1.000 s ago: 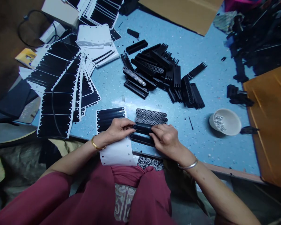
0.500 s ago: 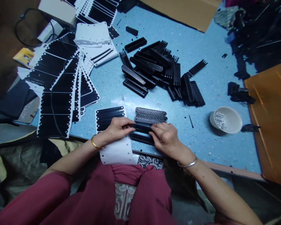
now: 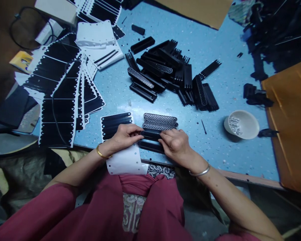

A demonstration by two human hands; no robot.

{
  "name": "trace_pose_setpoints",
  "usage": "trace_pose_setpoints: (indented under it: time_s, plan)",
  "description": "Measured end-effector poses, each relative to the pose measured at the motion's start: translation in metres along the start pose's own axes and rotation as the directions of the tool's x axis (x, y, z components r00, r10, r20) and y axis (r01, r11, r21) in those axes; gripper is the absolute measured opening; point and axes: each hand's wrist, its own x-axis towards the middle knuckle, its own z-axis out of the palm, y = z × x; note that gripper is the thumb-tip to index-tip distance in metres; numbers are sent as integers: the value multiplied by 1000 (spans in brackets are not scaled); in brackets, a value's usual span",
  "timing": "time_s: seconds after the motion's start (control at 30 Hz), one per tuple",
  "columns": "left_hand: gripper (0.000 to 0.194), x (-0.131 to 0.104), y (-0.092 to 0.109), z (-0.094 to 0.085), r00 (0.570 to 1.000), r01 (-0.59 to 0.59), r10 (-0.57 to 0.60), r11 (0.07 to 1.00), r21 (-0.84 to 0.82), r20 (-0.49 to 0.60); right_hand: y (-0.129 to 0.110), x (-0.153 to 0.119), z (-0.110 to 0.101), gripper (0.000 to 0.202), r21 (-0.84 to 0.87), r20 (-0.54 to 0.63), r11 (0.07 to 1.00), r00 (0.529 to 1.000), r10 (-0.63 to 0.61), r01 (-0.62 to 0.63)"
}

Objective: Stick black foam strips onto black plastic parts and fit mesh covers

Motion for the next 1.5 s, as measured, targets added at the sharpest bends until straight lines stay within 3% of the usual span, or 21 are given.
trace_pose_setpoints:
  time_s: [0.47, 0.67, 0.77, 0.93, 1.07, 1.23, 1.5]
  plan:
    - [19, 1, 3, -1, 997, 82, -82, 992, -92, 9, 0, 2, -6, 21, -1, 36, 999, 998, -42, 42]
    - [21, 5, 8, -7, 977, 211, -187, 926, -312, 105, 1, 1, -2, 20, -26, 21, 999, 999, -45, 45]
    - [25, 8, 12, -8, 967, 250, -217, 911, -328, 134, 1, 0, 1, 19, -25, 11, 999, 999, -41, 41]
    - [17, 9, 13, -2, 981, 191, -184, 952, -240, 53, 2, -2, 4, 19, 0, -23, 1000, 1000, -13, 13]
    - [15, 7, 7, 2, 986, 162, -165, 962, -221, 2, 6, -3, 4, 20, 129, -13, 991, 999, 37, -35]
    - [16, 6, 3, 3, 988, 148, -155, 962, -229, -11, 10, -7, 4, 18, 282, -14, 954, 994, 105, -97]
    - [16, 8, 7, 1, 990, 132, -138, 971, -201, -17, 5, -12, 7, 19, 325, -84, 940, 987, 135, -101]
